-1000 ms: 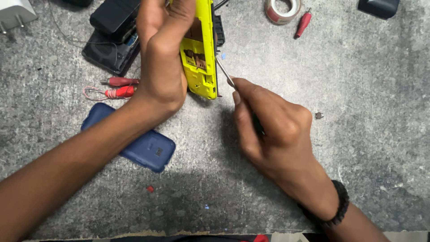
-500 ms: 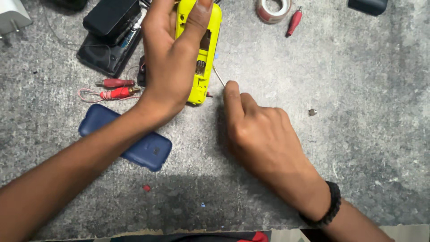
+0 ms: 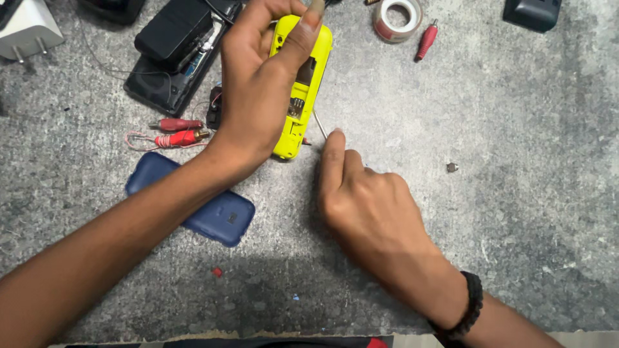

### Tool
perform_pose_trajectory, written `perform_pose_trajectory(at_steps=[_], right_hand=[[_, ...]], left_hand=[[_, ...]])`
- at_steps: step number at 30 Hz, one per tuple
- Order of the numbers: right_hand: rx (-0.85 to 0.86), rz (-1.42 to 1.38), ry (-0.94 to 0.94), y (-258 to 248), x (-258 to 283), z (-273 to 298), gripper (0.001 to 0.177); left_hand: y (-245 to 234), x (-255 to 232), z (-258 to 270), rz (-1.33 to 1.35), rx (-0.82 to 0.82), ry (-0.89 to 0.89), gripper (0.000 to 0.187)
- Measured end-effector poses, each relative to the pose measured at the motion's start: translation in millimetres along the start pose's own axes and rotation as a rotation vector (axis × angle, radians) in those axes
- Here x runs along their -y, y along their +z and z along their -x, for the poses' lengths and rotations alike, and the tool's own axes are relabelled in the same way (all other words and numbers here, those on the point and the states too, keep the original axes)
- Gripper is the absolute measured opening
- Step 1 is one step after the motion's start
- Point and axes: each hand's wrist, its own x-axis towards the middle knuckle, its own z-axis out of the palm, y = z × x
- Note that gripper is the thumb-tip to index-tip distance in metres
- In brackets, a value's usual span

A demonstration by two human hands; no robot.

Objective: The person uses a thin metal tool to pry open the outer casing of a mobile phone and separates the front panel from the internal components.

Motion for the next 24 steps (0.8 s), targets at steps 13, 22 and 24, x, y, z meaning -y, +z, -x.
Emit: perform_pose_trajectory(at_steps=[13,22,24], right_hand=[[-0.197,-0.538,-0.17,-7,38,0,0.029],[-0.501,-0.576,0.088,-16,-13,-18,0.024],[-0.528,-0.587,0.047,-14,-11,-19,0.028]], left_hand=[[-19,36,-37,0.318,-0.109,-0.076,0.02],[-13,19,-25,0.38,-0.105,0.04,0.019],[-10,12,-19,0.368,-0.078,0.063,0.022]])
